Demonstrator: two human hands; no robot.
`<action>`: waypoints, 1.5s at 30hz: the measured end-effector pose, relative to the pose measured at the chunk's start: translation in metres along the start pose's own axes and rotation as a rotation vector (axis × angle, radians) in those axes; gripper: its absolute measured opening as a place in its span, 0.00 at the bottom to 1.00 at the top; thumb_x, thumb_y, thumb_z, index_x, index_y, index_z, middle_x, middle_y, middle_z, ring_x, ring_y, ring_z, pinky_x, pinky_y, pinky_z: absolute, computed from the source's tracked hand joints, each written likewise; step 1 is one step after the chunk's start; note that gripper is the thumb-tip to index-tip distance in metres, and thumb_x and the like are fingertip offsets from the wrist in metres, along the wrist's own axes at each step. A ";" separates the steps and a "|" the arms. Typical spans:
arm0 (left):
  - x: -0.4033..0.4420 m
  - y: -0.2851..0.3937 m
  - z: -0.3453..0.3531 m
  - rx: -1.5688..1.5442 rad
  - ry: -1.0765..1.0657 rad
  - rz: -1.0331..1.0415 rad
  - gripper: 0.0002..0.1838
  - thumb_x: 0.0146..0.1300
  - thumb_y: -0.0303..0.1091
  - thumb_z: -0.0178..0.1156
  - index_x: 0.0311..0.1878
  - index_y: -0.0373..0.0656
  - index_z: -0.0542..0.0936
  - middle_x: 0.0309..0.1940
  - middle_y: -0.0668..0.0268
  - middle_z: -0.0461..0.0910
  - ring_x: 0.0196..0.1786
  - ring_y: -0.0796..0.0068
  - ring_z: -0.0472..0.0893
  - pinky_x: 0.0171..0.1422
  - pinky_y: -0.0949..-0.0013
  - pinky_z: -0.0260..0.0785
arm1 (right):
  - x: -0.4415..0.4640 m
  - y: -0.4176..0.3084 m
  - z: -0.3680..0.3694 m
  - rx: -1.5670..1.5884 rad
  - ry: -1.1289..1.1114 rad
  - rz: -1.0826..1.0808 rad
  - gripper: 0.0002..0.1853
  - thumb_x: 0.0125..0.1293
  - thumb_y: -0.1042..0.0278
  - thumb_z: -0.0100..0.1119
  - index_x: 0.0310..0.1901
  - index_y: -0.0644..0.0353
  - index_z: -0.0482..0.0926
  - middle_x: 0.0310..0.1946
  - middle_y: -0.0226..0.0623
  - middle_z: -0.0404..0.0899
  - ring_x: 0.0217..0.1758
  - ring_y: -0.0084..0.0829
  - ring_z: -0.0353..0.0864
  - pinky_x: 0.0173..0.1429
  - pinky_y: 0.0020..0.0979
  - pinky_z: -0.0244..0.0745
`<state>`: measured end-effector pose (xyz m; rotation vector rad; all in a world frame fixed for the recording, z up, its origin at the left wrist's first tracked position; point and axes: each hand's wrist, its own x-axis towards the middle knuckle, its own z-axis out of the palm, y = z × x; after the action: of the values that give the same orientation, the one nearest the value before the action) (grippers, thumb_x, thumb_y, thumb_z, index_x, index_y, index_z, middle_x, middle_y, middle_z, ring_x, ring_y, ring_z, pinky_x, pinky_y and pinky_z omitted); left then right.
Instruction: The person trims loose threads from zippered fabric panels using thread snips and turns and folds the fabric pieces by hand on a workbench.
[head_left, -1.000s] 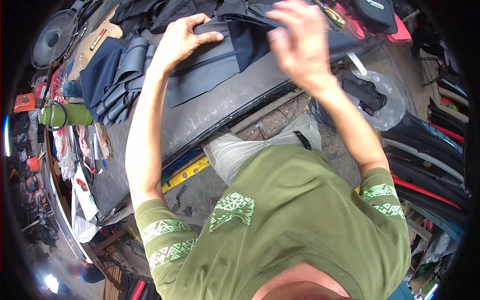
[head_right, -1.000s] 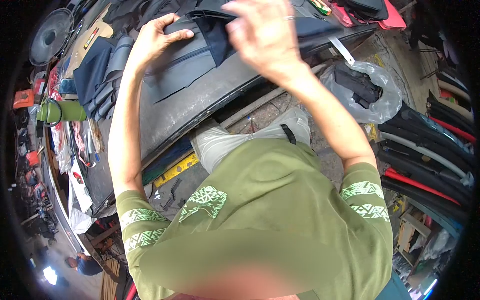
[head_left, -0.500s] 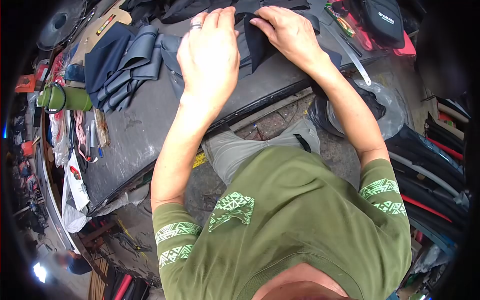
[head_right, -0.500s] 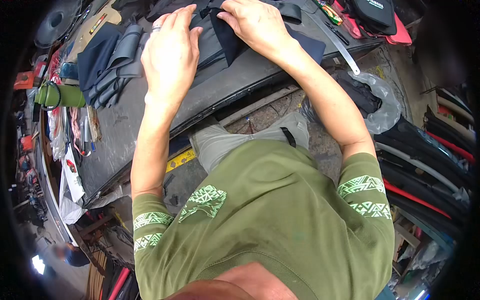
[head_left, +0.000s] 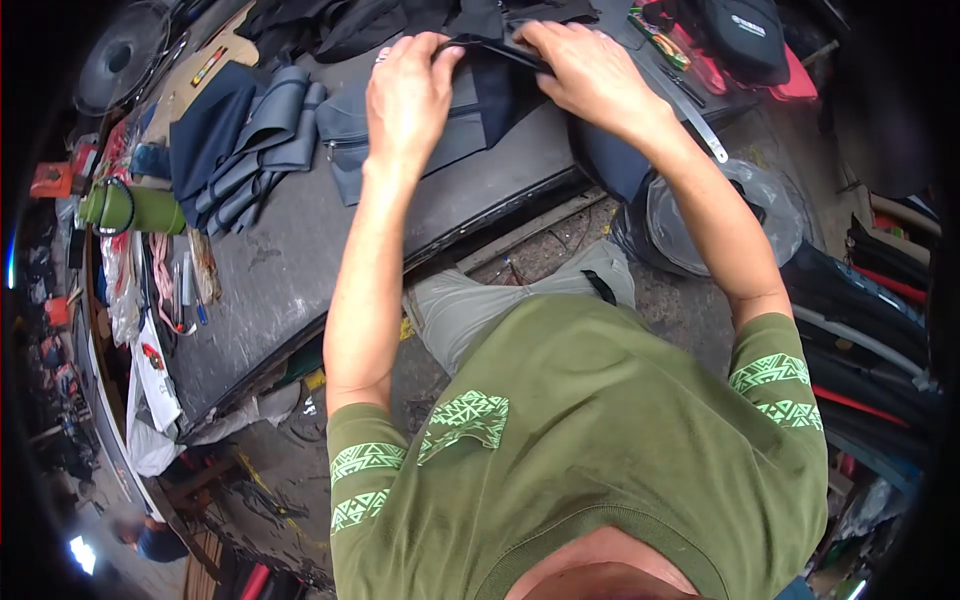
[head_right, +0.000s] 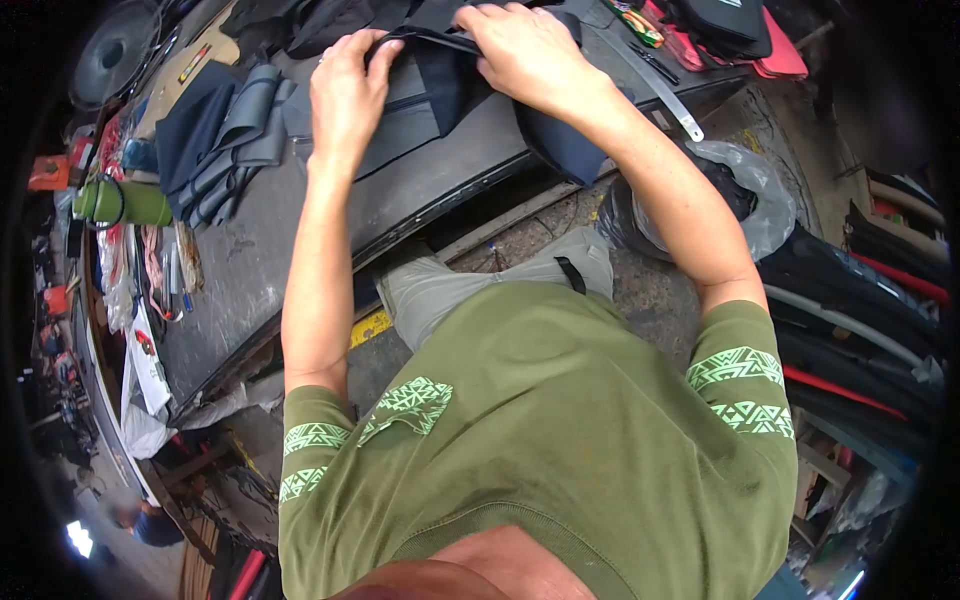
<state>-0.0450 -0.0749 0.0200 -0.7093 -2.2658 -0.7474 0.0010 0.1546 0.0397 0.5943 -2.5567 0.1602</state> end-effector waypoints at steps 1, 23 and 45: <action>0.004 -0.006 0.001 -0.067 0.034 0.048 0.11 0.69 0.37 0.67 0.46 0.40 0.86 0.42 0.56 0.86 0.48 0.52 0.85 0.54 0.57 0.76 | -0.011 0.009 -0.002 -0.046 -0.031 0.007 0.21 0.62 0.72 0.65 0.57 0.58 0.78 0.47 0.43 0.85 0.56 0.47 0.84 0.57 0.46 0.80; 0.023 -0.022 -0.019 -0.247 -0.417 0.191 0.16 0.73 0.38 0.65 0.53 0.34 0.83 0.41 0.54 0.84 0.41 0.63 0.84 0.49 0.66 0.75 | -0.009 -0.052 0.012 0.129 0.395 -0.008 0.18 0.69 0.68 0.64 0.60 0.54 0.80 0.60 0.37 0.80 0.66 0.40 0.79 0.78 0.53 0.60; 0.015 -0.013 -0.038 -0.372 -0.365 0.086 0.12 0.67 0.38 0.71 0.49 0.44 0.87 0.36 0.70 0.89 0.30 0.85 0.78 0.33 0.75 0.68 | 0.013 -0.025 0.011 0.495 0.120 0.031 0.14 0.67 0.60 0.73 0.48 0.59 0.87 0.43 0.37 0.88 0.47 0.38 0.87 0.53 0.36 0.81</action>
<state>-0.0479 -0.1051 0.0510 -1.1932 -2.4206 -1.0861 -0.0034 0.1243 0.0365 0.6974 -2.4112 0.8303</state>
